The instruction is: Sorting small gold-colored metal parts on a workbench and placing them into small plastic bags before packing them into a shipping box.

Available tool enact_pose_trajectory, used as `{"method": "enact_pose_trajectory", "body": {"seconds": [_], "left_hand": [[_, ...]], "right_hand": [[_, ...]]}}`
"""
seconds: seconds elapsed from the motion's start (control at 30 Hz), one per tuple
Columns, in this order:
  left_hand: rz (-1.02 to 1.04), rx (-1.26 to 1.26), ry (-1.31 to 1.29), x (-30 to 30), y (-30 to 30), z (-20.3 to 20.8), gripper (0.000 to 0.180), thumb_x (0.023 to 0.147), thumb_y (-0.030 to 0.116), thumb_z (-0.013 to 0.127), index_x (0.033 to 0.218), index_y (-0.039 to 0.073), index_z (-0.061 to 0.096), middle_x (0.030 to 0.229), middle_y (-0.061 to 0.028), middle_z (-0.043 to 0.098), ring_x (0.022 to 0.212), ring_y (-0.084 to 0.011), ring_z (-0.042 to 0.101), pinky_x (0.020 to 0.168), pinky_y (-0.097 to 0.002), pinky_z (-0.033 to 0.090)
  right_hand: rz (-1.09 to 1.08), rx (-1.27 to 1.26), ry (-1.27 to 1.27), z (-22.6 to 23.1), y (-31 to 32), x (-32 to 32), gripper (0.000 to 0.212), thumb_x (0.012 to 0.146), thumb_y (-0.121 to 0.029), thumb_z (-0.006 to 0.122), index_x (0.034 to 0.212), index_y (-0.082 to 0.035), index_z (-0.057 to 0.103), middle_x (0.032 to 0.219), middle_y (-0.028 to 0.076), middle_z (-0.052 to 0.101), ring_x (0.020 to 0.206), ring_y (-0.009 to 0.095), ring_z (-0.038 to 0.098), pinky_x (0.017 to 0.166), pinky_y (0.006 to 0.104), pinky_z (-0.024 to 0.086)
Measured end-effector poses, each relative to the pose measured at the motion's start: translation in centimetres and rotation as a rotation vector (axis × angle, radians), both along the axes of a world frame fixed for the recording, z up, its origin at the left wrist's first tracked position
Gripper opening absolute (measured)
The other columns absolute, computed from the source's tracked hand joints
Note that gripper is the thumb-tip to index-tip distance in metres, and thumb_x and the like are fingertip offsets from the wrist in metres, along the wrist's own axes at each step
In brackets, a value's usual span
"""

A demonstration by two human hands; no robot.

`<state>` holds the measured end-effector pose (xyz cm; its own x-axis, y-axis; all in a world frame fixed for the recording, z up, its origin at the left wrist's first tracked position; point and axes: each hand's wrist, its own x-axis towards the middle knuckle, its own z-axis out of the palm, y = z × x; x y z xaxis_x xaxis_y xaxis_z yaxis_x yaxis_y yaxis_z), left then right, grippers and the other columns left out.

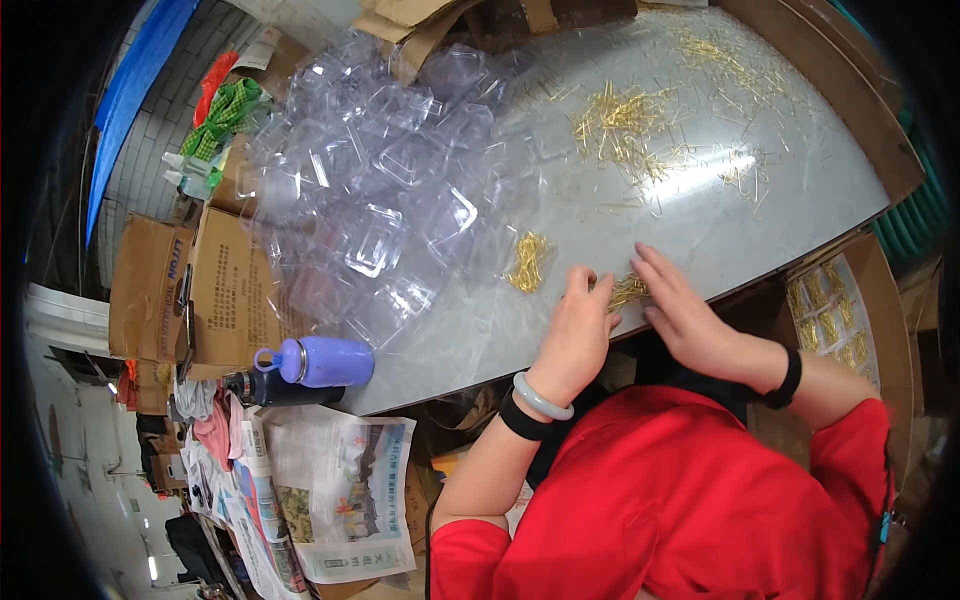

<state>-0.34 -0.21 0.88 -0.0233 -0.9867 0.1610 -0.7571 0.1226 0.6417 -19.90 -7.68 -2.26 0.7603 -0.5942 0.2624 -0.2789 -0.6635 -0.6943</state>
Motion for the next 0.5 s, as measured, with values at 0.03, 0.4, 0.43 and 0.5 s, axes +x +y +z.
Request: {"method": "enact_pose_trajectory", "body": {"seconds": [0.03, 0.4, 0.43, 0.5], "left_hand": [[0.007, 0.012, -0.001, -0.2, 0.1, 0.0, 0.048, 0.084, -0.002, 0.073, 0.129, -0.005, 0.058, 0.124, -0.0248, 0.051, 0.11, -0.0445, 0.059, 0.092, -0.045, 0.051], [0.053, -0.014, 0.001, -0.7, 0.8, -0.9, 0.043, 0.087, -0.006, 0.068, 0.128, -0.003, 0.057, 0.123, -0.026, 0.051, 0.109, -0.0462, 0.059, 0.092, -0.0473, 0.051], [0.041, -0.004, 0.0, -0.8, 0.6, -0.8, 0.043, 0.087, -0.006, 0.067, 0.128, -0.003, 0.057, 0.124, -0.0259, 0.051, 0.109, -0.0464, 0.059, 0.092, -0.0475, 0.051], [0.032, 0.013, -0.013, -0.7, 0.4, -0.5, 0.042, 0.087, -0.006, 0.067, 0.128, -0.001, 0.057, 0.124, -0.0257, 0.05, 0.11, -0.0466, 0.058, 0.092, -0.0477, 0.051]], "right_hand": [[-0.01, -0.012, -0.015, -0.1, 0.6, 0.7, 0.067, 0.091, 0.008, 0.054, 0.152, 0.006, 0.029, 0.161, 0.03, 0.024, 0.15, 0.045, 0.026, 0.123, 0.0473, 0.027], [0.177, -0.219, 0.125, 2.7, -4.7, -0.6, 0.079, 0.073, -0.012, 0.083, 0.145, -0.006, 0.049, 0.129, 0.013, 0.06, 0.118, 0.036, 0.055, 0.1, 0.0432, 0.047], [0.229, -0.234, 0.117, 2.8, -5.8, -0.6, 0.075, 0.073, -0.014, 0.084, 0.141, -0.005, 0.052, 0.124, 0.013, 0.061, 0.114, 0.036, 0.057, 0.097, 0.0435, 0.048], [0.346, -0.269, 0.09, 3.0, -7.5, 0.1, 0.068, 0.072, -0.017, 0.085, 0.133, -0.005, 0.057, 0.115, 0.013, 0.062, 0.108, 0.036, 0.059, 0.091, 0.0441, 0.049]]}}
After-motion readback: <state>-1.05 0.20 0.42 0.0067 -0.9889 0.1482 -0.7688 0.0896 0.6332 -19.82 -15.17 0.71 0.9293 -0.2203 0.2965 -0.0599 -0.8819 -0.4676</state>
